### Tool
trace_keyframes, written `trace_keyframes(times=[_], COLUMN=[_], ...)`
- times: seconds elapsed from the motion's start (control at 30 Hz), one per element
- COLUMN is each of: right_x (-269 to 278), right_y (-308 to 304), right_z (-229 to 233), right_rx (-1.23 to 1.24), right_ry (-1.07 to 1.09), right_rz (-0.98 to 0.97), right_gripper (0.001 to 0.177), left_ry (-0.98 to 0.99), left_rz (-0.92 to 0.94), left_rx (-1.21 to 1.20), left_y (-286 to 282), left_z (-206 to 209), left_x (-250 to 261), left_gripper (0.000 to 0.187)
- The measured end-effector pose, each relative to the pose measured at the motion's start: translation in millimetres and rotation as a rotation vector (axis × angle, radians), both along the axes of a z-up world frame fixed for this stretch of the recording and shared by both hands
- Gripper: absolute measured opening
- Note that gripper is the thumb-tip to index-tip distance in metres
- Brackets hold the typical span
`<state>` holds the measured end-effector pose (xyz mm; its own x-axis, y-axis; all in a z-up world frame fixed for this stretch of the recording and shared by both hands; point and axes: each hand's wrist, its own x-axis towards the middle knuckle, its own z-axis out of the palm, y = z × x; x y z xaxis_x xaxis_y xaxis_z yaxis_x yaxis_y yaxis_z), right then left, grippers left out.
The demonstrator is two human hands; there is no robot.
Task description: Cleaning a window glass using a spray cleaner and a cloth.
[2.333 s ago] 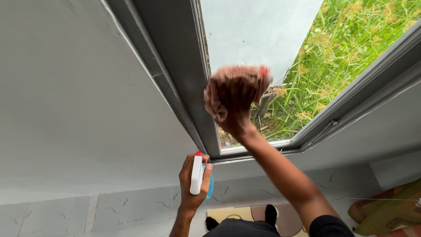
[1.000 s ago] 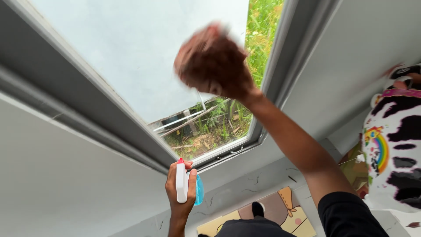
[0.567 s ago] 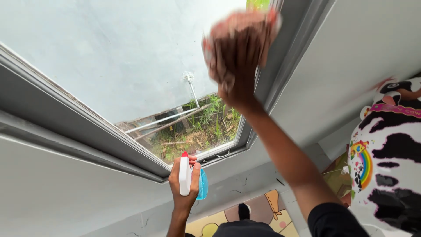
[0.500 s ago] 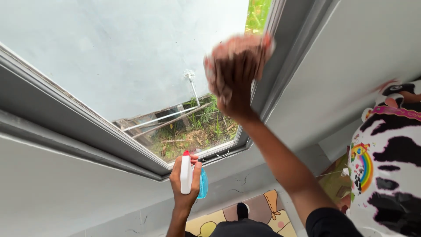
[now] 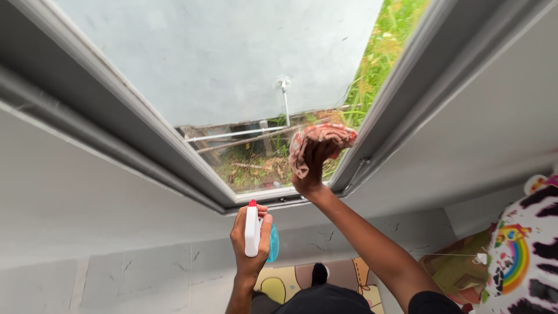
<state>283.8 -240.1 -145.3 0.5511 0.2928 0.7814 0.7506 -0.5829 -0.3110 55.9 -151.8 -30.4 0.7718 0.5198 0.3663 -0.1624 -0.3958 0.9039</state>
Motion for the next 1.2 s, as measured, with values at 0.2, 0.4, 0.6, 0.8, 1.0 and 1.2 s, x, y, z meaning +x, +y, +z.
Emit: trace_keyframes(times=[0.2,0.4,0.6,0.8,1.0,1.2], right_x=[-31.9,-78.9,-95.6,-67.9,-17.8,7.9], right_y=[92.2,182.4,217.3,164.9,90.0,30.2], right_z=[-1.9,48.9,50.2,67.8,55.6,55.3], right_rx=[0.025,0.072,0.146,-0.103,-0.4,-0.521], right_ry=[-0.046,-0.011,-0.047,-0.096,-0.393,-0.543], right_rz=[0.114,0.29,0.382,0.266,0.198,0.059], right_gripper=[0.079,0.082,0.073,0.056,0.042,0.046], left_ry=[0.007,0.026,0.054,0.023,0.011,-0.001], left_rz=[0.082,0.173,0.129,-0.024,-0.196,-0.275], left_rx=[0.002,0.065,0.055,0.096,0.079,0.052], left_y=[26.1,68.1,105.8,121.4,114.3,95.7], left_z=[2.5,3.4,6.4,9.8,16.0,21.0], left_x=[-30.5,-60.7,-69.0,-44.8,-17.7,-1.5], left_gripper=[0.013,0.012,0.013,0.012,0.012,0.014])
